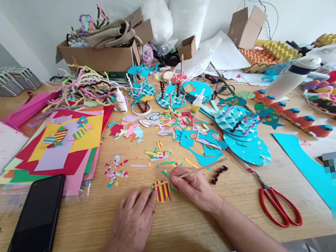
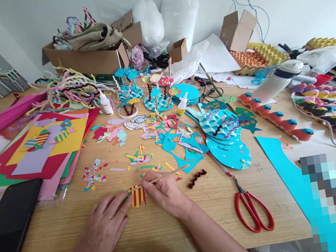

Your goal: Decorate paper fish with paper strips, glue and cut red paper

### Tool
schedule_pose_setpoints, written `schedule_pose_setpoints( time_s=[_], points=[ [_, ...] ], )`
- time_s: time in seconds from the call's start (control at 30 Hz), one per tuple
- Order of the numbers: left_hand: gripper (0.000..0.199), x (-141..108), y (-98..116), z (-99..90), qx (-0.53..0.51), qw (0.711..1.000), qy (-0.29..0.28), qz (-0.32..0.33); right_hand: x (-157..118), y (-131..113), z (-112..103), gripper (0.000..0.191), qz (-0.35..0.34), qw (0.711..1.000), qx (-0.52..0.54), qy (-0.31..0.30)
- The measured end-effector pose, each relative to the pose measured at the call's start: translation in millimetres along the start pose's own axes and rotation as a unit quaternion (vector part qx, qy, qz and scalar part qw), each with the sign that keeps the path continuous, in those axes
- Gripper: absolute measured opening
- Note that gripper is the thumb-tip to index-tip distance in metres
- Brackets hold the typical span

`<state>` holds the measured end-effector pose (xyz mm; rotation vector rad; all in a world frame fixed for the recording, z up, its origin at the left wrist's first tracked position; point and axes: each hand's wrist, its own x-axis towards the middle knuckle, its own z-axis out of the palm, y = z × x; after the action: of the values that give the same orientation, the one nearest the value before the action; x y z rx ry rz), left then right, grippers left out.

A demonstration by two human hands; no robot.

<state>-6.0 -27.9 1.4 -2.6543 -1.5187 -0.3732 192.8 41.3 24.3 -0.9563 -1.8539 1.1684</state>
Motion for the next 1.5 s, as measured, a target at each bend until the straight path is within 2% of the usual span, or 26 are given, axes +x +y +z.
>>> schedule_pose_setpoints(
  time_s=[0.13,0.3,0.37,0.53,0.67,0.77,0.9,1.0,1.07,1.17,1.27,1.37,1.5],
  points=[
    [0.031,0.4,0.5,-0.8,0.006,1.000,0.021,-0.003,-0.8,-1.2,-1.7,0.032,-0.008,1.000,0.000,0.019],
    [0.032,1.1,-0.5,-2.4,0.008,1.000,0.005,0.003,0.5,0.6,0.4,0.032,-0.011,0.999,-0.024,-0.019],
    [0.031,0.5,-0.4,-1.7,0.004,1.000,0.007,0.004,0.1,1.6,0.2,0.031,-0.008,1.000,0.004,-0.012],
    [0.037,-2.9,-1.3,2.2,-0.036,0.999,0.013,-0.015,-0.7,8.2,-4.3,0.021,0.011,0.980,0.173,0.102],
    [0.040,-1.6,-9.2,-4.4,-0.147,0.988,0.001,-0.048,-0.4,3.1,-14.4,0.016,-0.010,0.967,0.196,0.162],
    [0.035,2.1,-18.7,-13.9,-0.233,0.968,-0.004,-0.097,-9.0,-17.0,-31.2,0.015,-0.032,0.976,0.131,0.173],
    [0.029,8.4,-29.8,-21.2,-0.277,0.951,-0.012,-0.136,-38.0,-42.4,-61.1,0.014,-0.042,0.987,-0.066,0.138],
    [0.028,13.6,-33.6,-19.8,-0.259,0.956,-0.027,-0.131,-66.2,-39.4,-81.4,0.019,-0.035,0.966,-0.207,0.151],
    [0.029,16.6,-34.5,-16.3,-0.235,0.965,-0.033,-0.115,-84.4,-29.2,-93.0,0.026,-0.033,0.958,-0.240,0.151],
    [0.030,19.6,-35.8,-8.4,-0.201,0.975,-0.031,-0.094,-106.8,-15.3,-106.5,0.031,0.011,0.955,-0.253,0.156],
    [0.029,22.8,-38.0,-0.7,-0.193,0.977,-0.021,-0.089,-119.6,-9.6,-113.0,0.031,0.090,0.949,-0.257,0.161],
    [0.029,27.7,-39.4,2.0,-0.219,0.970,-0.013,-0.100,-122.7,-4.7,-113.4,0.031,0.175,0.923,-0.300,0.166],
    [0.026,30.5,-40.4,-3.2,-0.297,0.944,-0.015,-0.142,-120.0,7.3,-110.7,0.034,0.235,0.885,-0.375,0.146]
  ],
)
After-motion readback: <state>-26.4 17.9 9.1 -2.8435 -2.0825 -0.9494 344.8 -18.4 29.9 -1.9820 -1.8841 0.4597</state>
